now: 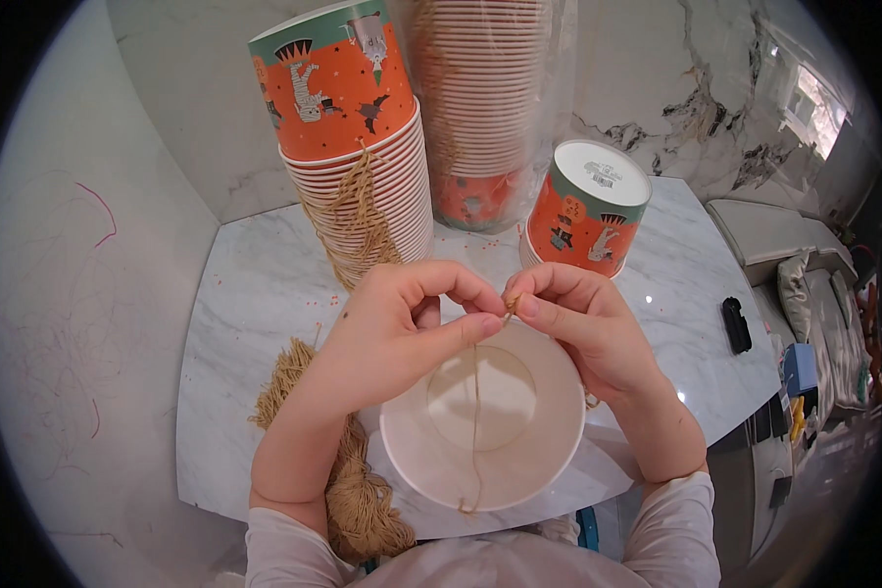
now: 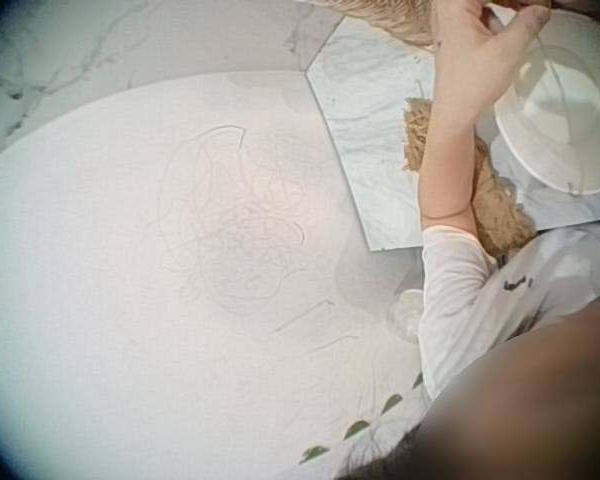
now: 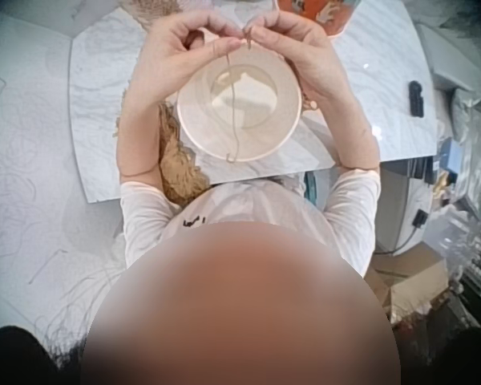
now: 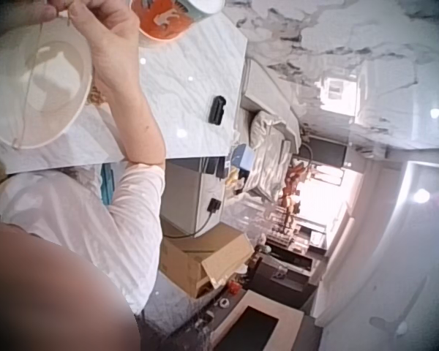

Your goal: Threading string through holes in paper cups.

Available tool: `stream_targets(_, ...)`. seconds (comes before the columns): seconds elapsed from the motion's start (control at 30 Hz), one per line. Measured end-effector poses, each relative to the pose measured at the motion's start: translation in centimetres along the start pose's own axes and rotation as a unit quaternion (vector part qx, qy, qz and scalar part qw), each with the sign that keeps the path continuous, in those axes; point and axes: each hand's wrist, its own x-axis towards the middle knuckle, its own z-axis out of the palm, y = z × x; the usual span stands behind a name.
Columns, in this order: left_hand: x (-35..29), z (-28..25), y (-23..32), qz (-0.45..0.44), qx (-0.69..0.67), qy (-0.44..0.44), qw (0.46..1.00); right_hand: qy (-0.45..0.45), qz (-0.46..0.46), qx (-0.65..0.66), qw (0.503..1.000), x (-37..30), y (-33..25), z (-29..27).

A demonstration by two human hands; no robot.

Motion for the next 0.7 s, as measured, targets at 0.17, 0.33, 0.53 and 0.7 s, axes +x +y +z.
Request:
stream_targets(0.17, -0.2, 0.0, 0.6, -0.024, 0.001, 0.011, 1.000, 0.037, -0.057, -0.112, 0.991, 0.1, 0.6, 0.4)
stream_targets(0.33, 0.5, 0.4, -1.0, -0.036, -0.066, 0.027, 0.997, 0.081, -0.220, -0.310, 0.922, 0.1, 1.1, 0.6)
stream_targets(0.53, 0.8, 0.3, -1.2, -0.026, -0.195, -0.023, 0.980, 0.064, -0.223, -0.290, 0.929, 0.3, 1.1, 0.4)
stream_targets(0.7, 0.8, 0.2, -0.9, -0.035, -0.228, -0.035, 0.972, 0.036, -0.192, -0.273, 0.942, 0.5, 1.4, 0.4)
